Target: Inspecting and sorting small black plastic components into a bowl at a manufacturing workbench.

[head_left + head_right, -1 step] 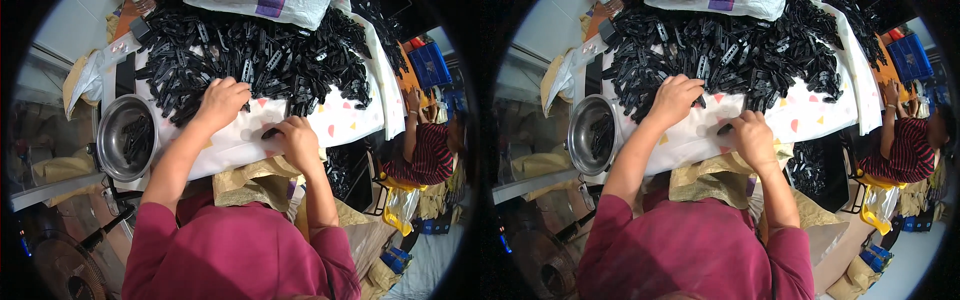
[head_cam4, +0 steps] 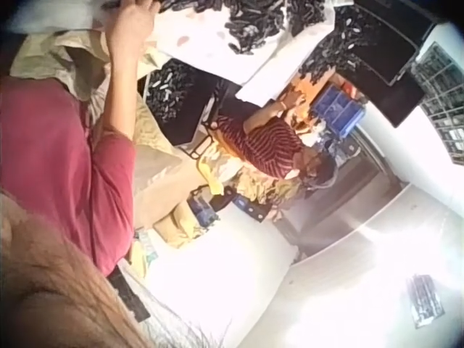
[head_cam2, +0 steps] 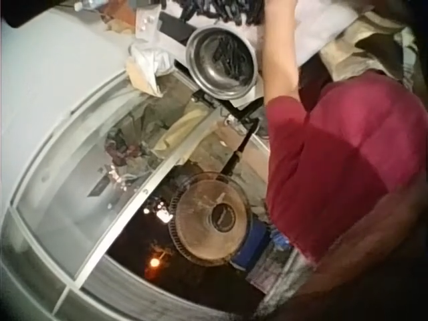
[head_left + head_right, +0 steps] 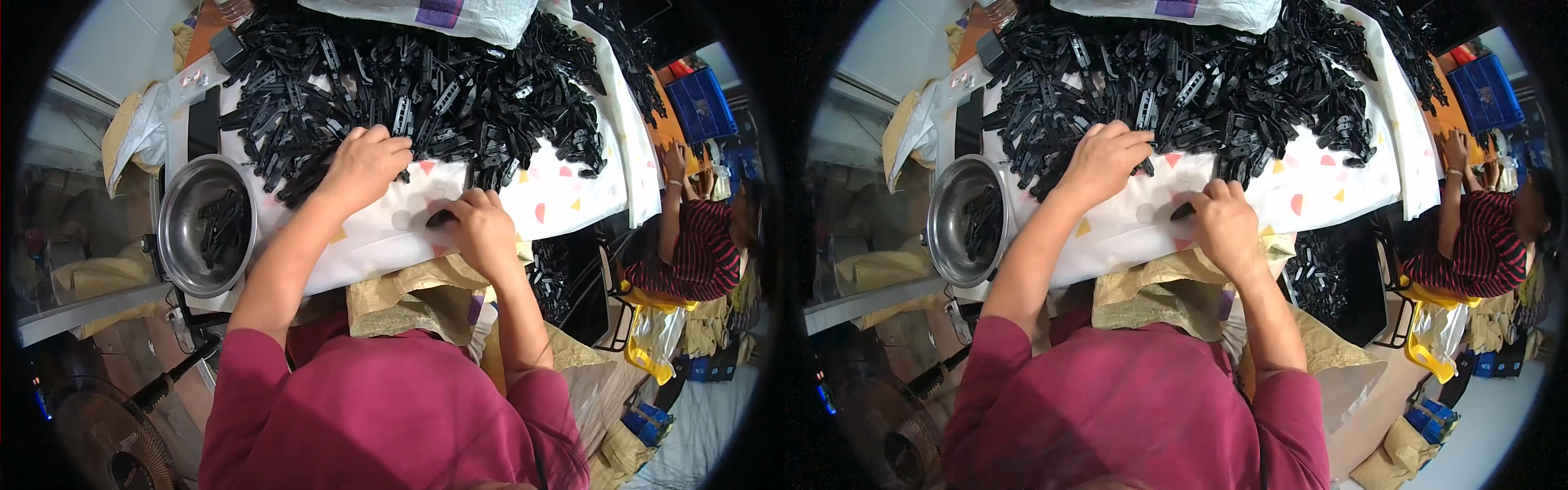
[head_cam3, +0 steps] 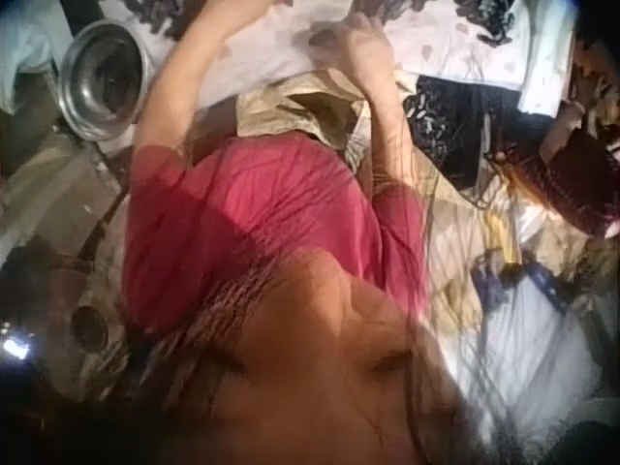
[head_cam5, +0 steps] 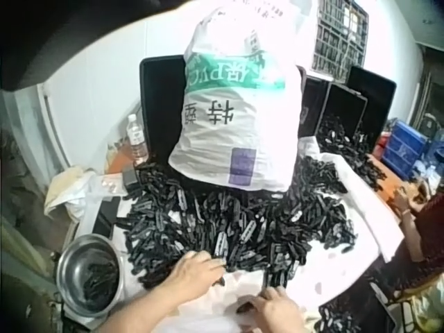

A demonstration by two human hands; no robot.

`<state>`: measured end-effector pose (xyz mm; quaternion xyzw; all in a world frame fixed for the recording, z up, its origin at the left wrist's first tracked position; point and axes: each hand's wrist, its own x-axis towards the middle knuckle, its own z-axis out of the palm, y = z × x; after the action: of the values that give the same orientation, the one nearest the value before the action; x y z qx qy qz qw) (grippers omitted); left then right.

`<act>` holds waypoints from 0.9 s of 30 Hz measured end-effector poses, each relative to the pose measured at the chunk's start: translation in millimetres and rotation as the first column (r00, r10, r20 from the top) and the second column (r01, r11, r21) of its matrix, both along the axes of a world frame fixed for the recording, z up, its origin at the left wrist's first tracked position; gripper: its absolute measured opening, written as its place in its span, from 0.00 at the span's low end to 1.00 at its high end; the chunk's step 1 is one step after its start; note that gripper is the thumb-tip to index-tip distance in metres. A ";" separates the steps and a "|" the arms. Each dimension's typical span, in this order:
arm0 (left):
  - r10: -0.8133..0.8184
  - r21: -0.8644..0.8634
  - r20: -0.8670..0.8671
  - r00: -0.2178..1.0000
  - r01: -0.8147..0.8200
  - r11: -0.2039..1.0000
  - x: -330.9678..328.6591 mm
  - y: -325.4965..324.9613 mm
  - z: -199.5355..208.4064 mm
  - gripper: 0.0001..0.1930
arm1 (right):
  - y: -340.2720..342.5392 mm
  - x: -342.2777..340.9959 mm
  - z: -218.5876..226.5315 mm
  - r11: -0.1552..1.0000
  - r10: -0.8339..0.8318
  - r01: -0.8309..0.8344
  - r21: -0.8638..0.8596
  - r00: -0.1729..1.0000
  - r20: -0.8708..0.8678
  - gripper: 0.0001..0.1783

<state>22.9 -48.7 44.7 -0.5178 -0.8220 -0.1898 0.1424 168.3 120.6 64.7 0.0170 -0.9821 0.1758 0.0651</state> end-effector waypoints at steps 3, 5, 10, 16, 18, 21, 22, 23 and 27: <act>-0.020 -0.131 -0.003 1.000 0.019 0.991 -2.9 6.8 4.7 0.03 | -3.3 -6.0 -9.6 0.999 0.003 -0.003 0.046 1.000 -0.017 0.15; -0.019 -0.192 -0.020 1.000 0.014 0.981 -4.5 6.8 6.9 0.02 | -1.1 -6.9 -13.6 1.000 0.006 -0.006 0.011 0.999 -0.050 0.16; 0.048 0.062 0.908 0.416 -0.246 0.967 4.8 0.8 33.1 0.09 | -4.5 -5.8 -5.0 0.790 -0.118 0.102 -0.604 0.993 0.014 0.16; -0.384 0.362 0.923 -0.023 -0.287 0.887 25.1 -14.7 62.9 0.17 | -14.1 -8.7 32.0 0.726 0.010 -0.217 -0.653 0.952 -0.305 0.17; -0.412 0.381 0.910 -0.039 -0.313 0.870 29.4 -14.9 71.8 0.17 | -19.8 -5.4 41.6 0.739 0.018 -0.223 -0.636 0.950 -0.311 0.17; -0.412 0.393 0.911 -0.006 -0.287 0.874 30.8 -18.7 76.0 0.16 | -25.0 -2.7 46.0 0.807 0.056 -0.274 -0.523 0.918 -0.393 0.17; -0.412 0.394 0.911 -0.004 -0.290 0.872 32.3 -19.9 76.5 0.16 | -27.1 -1.7 46.4 0.806 0.060 -0.277 -0.523 0.917 -0.394 0.17; -0.388 0.396 0.918 0.086 -0.248 0.884 33.3 -20.3 75.7 0.16 | -28.7 -0.9 45.8 0.810 0.053 -0.273 -0.519 0.916 -0.399 0.17; -0.364 0.452 0.726 0.584 -0.005 0.892 33.4 -23.4 72.0 0.12 | -34.4 4.8 44.3 0.809 -0.009 -0.234 -0.539 0.912 -0.410 0.14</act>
<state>56.3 -72.1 116.7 -0.4195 -0.6813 -0.5798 -0.1540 173.1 86.2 109.1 0.0907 -0.8457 0.4614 0.2523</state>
